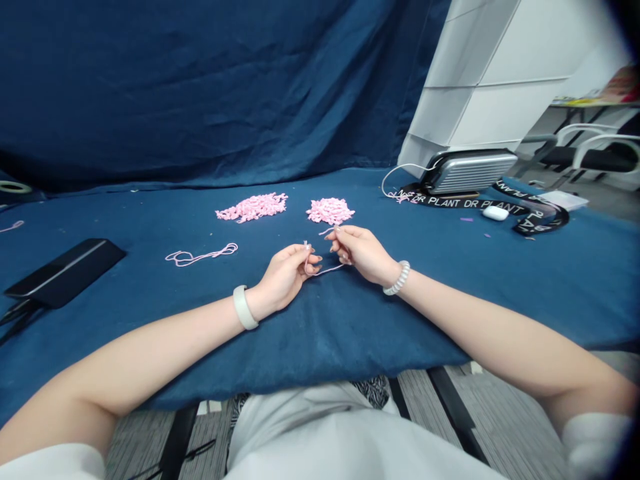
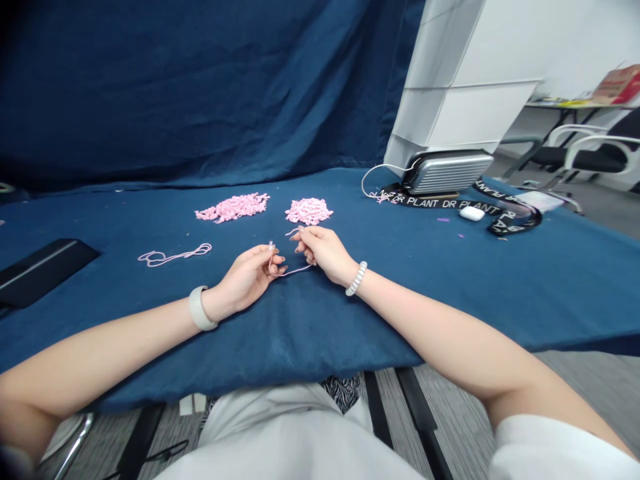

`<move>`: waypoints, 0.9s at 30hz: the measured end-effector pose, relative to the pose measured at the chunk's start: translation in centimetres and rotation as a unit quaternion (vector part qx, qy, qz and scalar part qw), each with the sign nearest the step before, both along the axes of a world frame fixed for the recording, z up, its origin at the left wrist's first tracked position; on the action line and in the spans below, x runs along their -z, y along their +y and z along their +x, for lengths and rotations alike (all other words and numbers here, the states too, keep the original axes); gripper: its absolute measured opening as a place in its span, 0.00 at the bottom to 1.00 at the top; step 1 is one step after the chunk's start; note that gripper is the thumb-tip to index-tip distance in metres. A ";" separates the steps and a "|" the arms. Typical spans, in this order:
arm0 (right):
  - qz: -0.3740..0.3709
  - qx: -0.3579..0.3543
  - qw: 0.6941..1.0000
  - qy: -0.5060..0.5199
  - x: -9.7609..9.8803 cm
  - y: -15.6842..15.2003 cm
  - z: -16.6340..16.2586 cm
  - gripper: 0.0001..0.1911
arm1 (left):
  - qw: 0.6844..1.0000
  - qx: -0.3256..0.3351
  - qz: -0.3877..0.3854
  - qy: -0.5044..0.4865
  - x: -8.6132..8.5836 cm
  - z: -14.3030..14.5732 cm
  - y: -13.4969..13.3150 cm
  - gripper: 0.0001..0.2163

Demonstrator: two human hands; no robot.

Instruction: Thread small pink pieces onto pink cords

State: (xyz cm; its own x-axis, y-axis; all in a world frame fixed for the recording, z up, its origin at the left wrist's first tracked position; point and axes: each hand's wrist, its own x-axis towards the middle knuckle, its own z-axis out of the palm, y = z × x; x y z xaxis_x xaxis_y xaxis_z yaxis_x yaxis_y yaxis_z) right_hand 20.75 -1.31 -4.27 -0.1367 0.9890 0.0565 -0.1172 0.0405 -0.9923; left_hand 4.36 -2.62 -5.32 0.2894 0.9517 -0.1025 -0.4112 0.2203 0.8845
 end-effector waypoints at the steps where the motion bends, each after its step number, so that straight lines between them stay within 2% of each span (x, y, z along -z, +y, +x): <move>1: -0.016 0.003 1.000 0.015 -0.1 0.1 0.1 0.09 | 1.000 -0.001 0.000 0.002 0.0 0.0 0.0 0.04; 7: -0.066 0.020 0.997 0.045 -0.1 0.6 0.7 0.08 | 1.000 -0.010 0.001 0.024 0.0 0.1 -0.2 0.04; 9: -0.064 0.019 0.997 0.039 -0.2 0.8 0.8 0.08 | 0.998 -0.006 0.038 0.040 0.0 0.0 -0.4 0.05; 13: -0.060 0.027 0.997 0.037 0.0 1.3 1.2 0.09 | 0.981 0.021 0.162 0.105 0.0 -0.4 -1.1 0.07; 16: -0.068 0.036 0.996 0.041 0.2 1.8 1.5 0.07 | 0.971 0.032 0.201 0.125 -0.1 -0.6 -1.6 0.08; 27: -0.024 0.018 0.999 0.013 0.7 1.9 1.3 0.08 | 0.988 0.028 0.127 0.088 -0.4 0.0 -1.4 0.12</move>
State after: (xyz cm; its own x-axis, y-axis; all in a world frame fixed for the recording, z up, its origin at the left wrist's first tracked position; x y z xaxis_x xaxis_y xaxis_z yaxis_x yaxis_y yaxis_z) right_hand 22.07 0.60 -4.98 -0.1010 0.9948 0.0113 -0.1423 -0.0032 -0.9898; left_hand 4.35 -4.01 -4.94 0.3412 0.9363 0.0837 -0.2399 0.0007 0.9708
